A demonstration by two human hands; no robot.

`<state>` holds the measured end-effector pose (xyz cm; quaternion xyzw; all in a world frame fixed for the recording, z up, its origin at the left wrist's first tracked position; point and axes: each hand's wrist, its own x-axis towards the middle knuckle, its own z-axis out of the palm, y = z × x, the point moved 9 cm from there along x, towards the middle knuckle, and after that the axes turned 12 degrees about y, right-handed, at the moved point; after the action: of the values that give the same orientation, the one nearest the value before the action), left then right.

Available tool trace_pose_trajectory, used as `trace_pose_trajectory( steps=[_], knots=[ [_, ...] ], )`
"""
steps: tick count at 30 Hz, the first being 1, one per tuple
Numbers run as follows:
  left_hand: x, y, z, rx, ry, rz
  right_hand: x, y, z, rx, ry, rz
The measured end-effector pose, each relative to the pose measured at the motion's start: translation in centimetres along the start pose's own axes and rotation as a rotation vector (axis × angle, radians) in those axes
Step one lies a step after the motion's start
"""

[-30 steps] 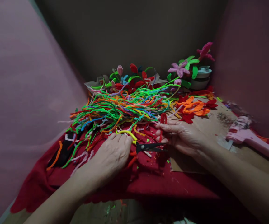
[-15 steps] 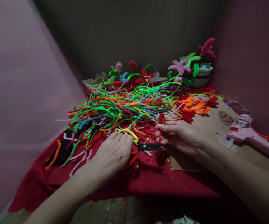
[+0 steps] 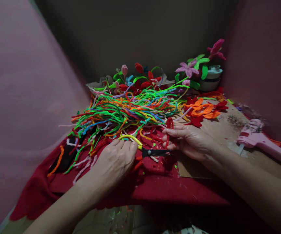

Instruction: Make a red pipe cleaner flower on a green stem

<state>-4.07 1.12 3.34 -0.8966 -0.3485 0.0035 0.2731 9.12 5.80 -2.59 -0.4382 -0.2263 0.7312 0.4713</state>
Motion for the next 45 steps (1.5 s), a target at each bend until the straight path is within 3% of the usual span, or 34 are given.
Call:
trace_pose_trajectory(
  steps=[8,14,20,38,45],
  knots=[
    [-0.5,0.5,0.8,-0.105,-0.051,0.023,0.4,-0.6,-0.5,0.033,-0.008,-0.073],
    [-0.6,-0.9,0.7,-0.143,0.013,-0.047,0.5,-0.7,-0.8,0.039,0.014,-0.107],
    [-0.6,-1.5,1.5,-0.268,-0.071,-0.115,0.2,-0.8,-0.7,0.028,0.038,-0.11],
    [-0.3,-0.8,2.3,-0.233,-0.113,-0.065,0.0,0.0,0.1,-0.066,-0.022,-0.062],
    [-0.1,-0.6,1.4,-0.169,-0.126,-0.048,-0.1,-0.1,0.1,-0.114,-0.024,-0.069]
  ],
)
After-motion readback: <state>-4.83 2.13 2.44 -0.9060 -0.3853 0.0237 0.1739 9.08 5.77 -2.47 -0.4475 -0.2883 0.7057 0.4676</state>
